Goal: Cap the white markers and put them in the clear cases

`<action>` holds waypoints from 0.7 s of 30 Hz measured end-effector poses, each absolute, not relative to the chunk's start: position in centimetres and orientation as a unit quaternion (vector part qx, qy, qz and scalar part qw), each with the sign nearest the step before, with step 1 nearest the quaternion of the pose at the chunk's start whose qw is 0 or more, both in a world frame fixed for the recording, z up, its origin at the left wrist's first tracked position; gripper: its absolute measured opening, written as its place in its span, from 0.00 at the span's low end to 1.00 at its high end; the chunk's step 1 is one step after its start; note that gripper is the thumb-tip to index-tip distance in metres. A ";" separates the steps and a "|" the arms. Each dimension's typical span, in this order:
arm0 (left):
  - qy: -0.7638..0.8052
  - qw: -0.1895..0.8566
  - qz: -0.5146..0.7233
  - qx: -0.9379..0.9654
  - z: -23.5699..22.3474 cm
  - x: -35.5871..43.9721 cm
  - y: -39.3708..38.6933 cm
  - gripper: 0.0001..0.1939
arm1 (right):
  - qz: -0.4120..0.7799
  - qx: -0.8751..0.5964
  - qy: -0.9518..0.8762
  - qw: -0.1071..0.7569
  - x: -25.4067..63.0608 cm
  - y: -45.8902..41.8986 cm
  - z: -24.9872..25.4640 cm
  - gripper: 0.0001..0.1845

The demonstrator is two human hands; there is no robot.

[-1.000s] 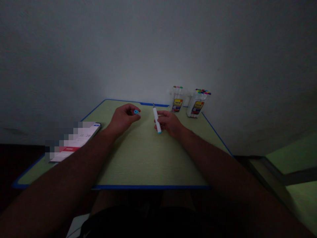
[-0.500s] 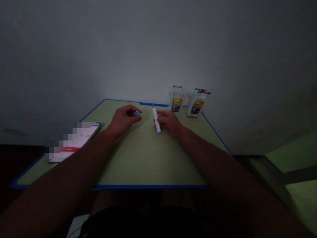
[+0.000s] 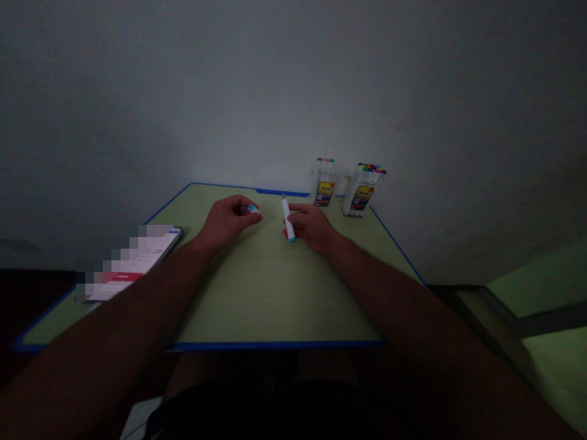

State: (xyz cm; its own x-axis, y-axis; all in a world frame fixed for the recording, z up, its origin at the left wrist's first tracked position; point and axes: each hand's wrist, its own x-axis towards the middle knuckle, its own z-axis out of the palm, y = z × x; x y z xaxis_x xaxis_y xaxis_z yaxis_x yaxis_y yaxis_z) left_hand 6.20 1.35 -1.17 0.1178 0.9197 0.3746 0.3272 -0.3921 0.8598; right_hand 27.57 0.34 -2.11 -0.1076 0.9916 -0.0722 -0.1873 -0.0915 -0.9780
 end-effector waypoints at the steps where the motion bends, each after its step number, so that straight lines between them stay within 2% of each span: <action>1: 0.457 0.310 0.481 0.681 -1.2 6.2 1.3 0.12 | 0.591 -0.443 -0.454 0.498 27.6 0.3 -2.1 0.19; 21: 0.456 0.307 0.477 0.685 -1.5 6.1 1.8 0.12 | 0.579 -0.451 -0.481 0.479 27.5 0.0 -2.1 0.17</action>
